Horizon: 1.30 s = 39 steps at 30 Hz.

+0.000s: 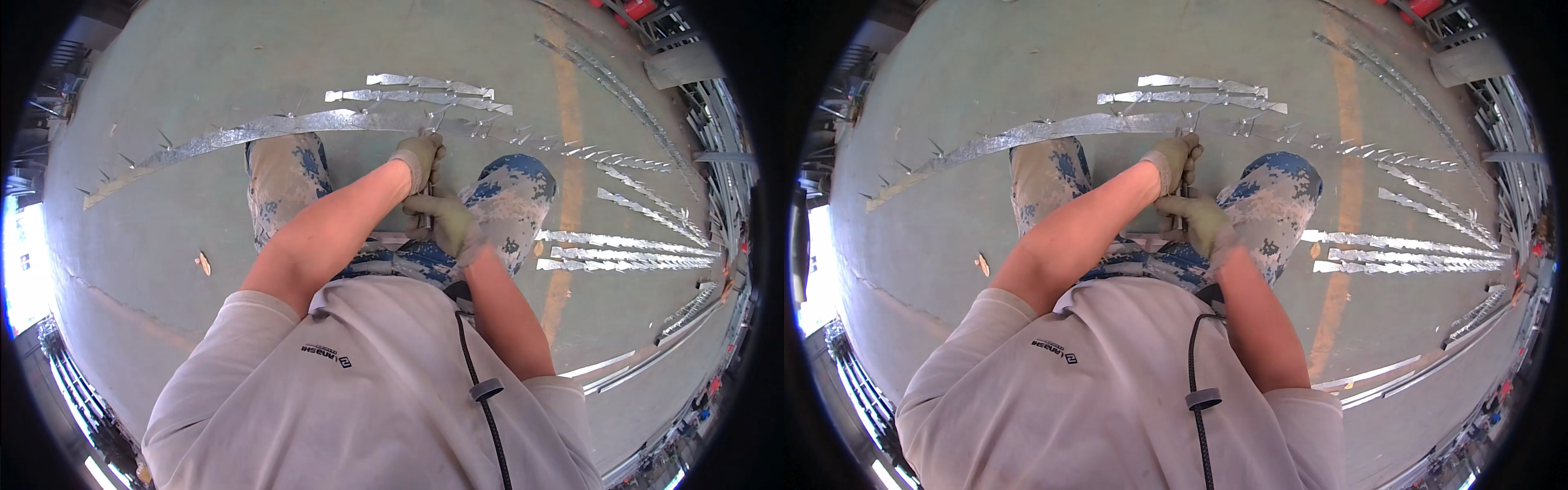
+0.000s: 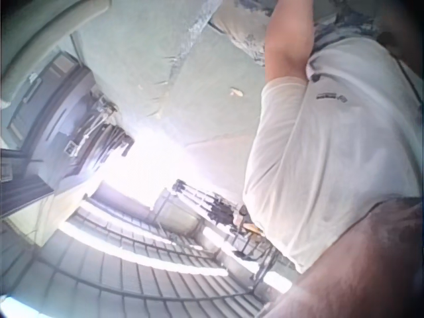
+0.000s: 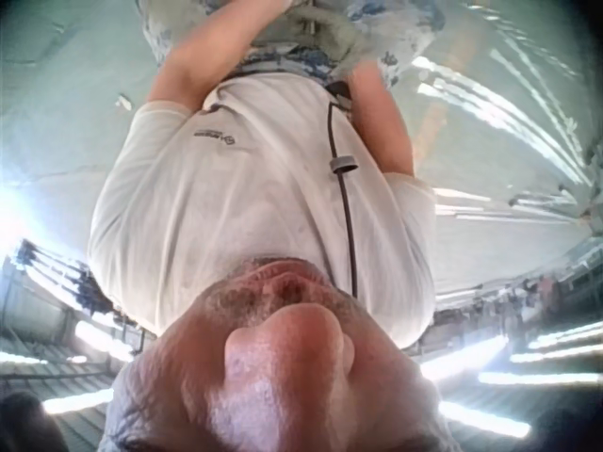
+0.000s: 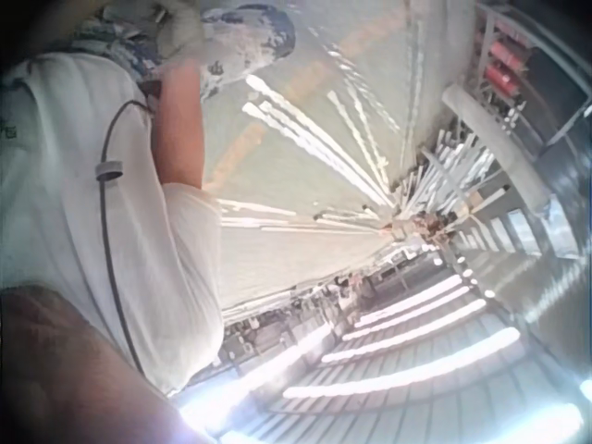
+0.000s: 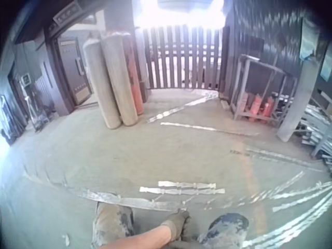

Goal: The person kneels on the floor and uses tin snips to cut a long, serrated metal strip into smaller segments. The person repeatedly positions the strip and snips to make cuts, accumulating a pile of cut pieces on the floor.

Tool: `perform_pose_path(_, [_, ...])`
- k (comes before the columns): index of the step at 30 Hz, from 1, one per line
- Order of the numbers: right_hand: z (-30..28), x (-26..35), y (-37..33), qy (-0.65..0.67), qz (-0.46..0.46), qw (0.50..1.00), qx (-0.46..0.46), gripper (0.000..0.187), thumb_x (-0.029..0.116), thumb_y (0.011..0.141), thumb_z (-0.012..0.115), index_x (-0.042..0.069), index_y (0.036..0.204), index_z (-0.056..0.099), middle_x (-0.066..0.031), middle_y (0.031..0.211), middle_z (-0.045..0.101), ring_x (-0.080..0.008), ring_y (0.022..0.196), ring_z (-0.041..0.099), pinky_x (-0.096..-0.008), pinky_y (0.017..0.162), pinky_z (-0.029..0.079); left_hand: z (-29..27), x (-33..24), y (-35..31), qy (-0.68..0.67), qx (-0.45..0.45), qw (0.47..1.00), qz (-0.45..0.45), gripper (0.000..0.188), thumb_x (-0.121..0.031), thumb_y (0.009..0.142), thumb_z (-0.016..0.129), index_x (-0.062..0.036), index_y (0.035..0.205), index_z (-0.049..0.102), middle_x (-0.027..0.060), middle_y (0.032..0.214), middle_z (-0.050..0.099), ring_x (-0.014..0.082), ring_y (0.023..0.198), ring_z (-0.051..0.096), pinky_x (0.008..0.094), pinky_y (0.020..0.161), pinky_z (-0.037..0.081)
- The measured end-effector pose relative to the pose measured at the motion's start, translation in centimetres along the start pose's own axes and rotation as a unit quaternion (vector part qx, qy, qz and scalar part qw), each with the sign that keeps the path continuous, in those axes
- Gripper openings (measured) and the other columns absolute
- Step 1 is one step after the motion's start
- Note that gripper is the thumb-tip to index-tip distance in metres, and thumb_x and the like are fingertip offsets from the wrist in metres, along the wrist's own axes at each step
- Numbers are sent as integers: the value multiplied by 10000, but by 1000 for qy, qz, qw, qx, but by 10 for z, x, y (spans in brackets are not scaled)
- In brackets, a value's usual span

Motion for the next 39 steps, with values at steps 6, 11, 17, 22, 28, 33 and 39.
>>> perform_pose_path(6, [21,-2,-11,395,8,910,126,221,357,1026,623,154,1115,626,26,790,604,-100,605,564,-258,540,472,13,-10,-19,-58,31,997,-30,174,-234,1021,577,-96,917,567,-70,628,474,70,459,349,258,420,318])
perform_pose_path(11, [31,-10,-3,436,10,872,223,182,380,1034,614,206,1084,615,68,694,529,-54,482,441,-237,447,331,12,-9,-21,-73,51,996,-13,173,-247,1033,574,-88,966,560,-75,637,460,62,464,351,243,421,316])
perform_pose_path(17, [13,-7,-13,263,48,964,9,182,356,1008,669,196,1003,581,57,668,515,-61,463,432,-235,412,311,19,0,-16,-170,173,970,7,167,-242,1064,526,-86,1005,541,-90,636,421,41,468,334,227,450,313])
perform_pose_path(22, [9,7,-17,48,3,988,-150,251,313,956,743,139,971,562,-13,676,579,-113,445,495,-266,374,341,24,11,-6,-313,357,880,-15,194,-259,1076,514,-81,1013,555,-103,623,391,33,466,327,223,469,299])
perform_pose_path(28, [12,10,-13,17,-33,988,-148,262,292,935,763,109,942,575,-39,679,606,-137,435,518,-283,363,349,27,7,1,-336,447,829,-32,226,-300,1058,553,-80,1019,586,-113,587,367,35,453,329,251,470,284])
perform_pose_path(33, [6,8,-14,86,-24,989,-120,252,292,932,770,119,949,587,-34,684,603,-140,459,519,-296,392,354,13,3,-19,-195,309,930,32,328,-307,1057,562,-32,1233,584,14,923,632,134,754,596,328,711,514])
perform_pose_path(39, [1,-8,-3,140,18,988,-66,283,350,947,747,115,1027,612,-44,721,626,-174,501,538,-345,440,386,-71,-24,-24,-218,106,949,200,493,-331,1046,569,-72,1452,463,116,1380,546,233,1166,599,444,1058,519])
Point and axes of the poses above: each hand's wrist, its own y-axis towards the middle knuckle, its own z-axis out of the palm, x = y × z, the point moved 8 cm from there along y, towards the middle knuckle
